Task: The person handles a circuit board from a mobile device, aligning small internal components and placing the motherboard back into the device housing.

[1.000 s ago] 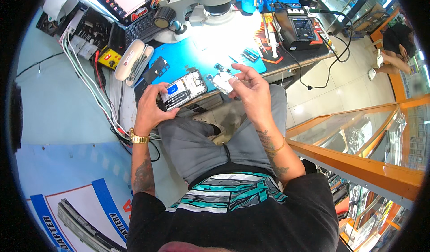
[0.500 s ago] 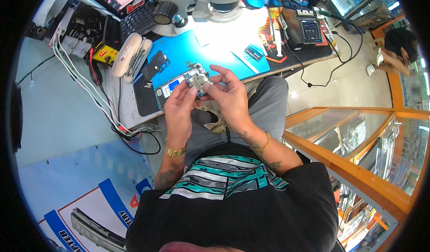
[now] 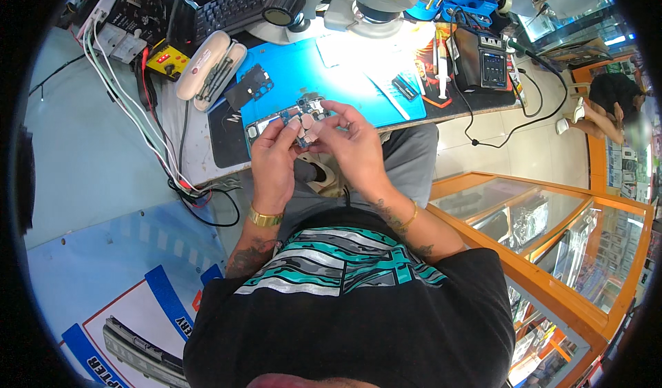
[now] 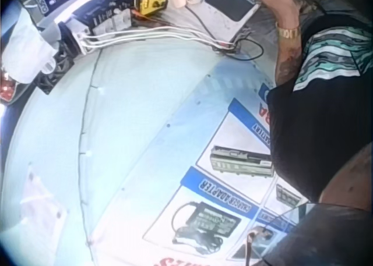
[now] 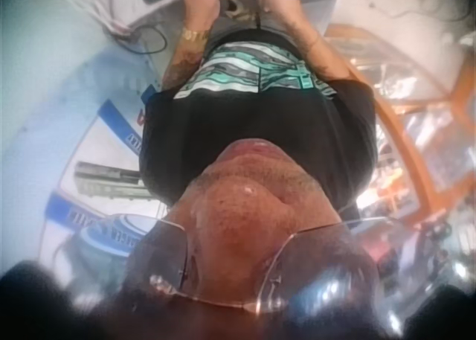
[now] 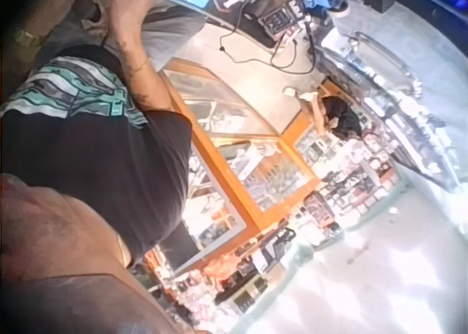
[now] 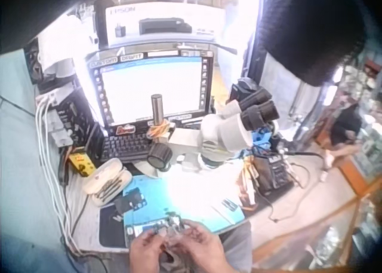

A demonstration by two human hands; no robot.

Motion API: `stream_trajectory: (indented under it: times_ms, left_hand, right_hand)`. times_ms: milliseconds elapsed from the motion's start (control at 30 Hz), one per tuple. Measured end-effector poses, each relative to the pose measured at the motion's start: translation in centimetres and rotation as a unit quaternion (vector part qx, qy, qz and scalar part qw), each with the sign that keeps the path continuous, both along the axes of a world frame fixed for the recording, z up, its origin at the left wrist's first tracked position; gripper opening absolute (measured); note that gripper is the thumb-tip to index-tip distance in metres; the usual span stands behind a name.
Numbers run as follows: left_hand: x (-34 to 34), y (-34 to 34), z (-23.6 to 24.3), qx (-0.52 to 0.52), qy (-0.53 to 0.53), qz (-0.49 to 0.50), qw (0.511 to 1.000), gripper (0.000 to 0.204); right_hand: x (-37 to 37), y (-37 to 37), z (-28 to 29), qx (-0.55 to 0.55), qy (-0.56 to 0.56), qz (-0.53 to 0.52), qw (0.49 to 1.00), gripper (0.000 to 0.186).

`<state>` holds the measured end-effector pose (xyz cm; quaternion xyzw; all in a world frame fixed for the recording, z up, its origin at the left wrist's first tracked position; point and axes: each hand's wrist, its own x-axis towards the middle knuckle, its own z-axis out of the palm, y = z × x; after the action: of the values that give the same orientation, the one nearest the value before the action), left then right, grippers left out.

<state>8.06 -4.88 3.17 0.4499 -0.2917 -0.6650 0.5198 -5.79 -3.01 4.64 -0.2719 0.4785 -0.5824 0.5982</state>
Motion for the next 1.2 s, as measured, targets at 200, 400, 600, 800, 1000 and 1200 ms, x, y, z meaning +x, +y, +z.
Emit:
stream_trajectory:
  times_ms: [200,400,600,800,1000,1200]
  left_hand:
    - [1.0,0.0,0.3,0.04,0.012,-0.009,0.999,0.018]
    - [1.6,0.0,0.3,0.049,0.027,-0.025,0.998,0.019]
    - [2.3,0.4,0.8,0.059,0.039,-0.037,0.997,0.02]
    - [2.8,0.5,0.5,0.068,0.027,-0.042,0.996,0.025]
    - [2.8,0.5,0.6,0.071,0.042,-0.057,0.995,0.025]
    - [3.0,0.8,0.7,0.073,0.025,-0.059,0.995,0.025]
  right_hand:
    - [-7.6,-5.8,0.2,-0.05,0.635,-0.05,0.769,0.023]
    - [-11.1,-11.6,-3.1,-0.103,0.795,-0.011,0.598,0.014]
    - [-11.4,-13.2,-6.6,-0.138,0.821,0.047,0.552,0.024]
    - [-11.7,-13.7,-6.5,-0.153,0.834,0.07,0.525,0.02]
    - [-12.1,-13.7,-6.6,-0.164,0.825,0.104,0.531,0.016]
    - [-8.2,-9.5,-2.9,-0.166,0.768,0.028,0.619,0.02]
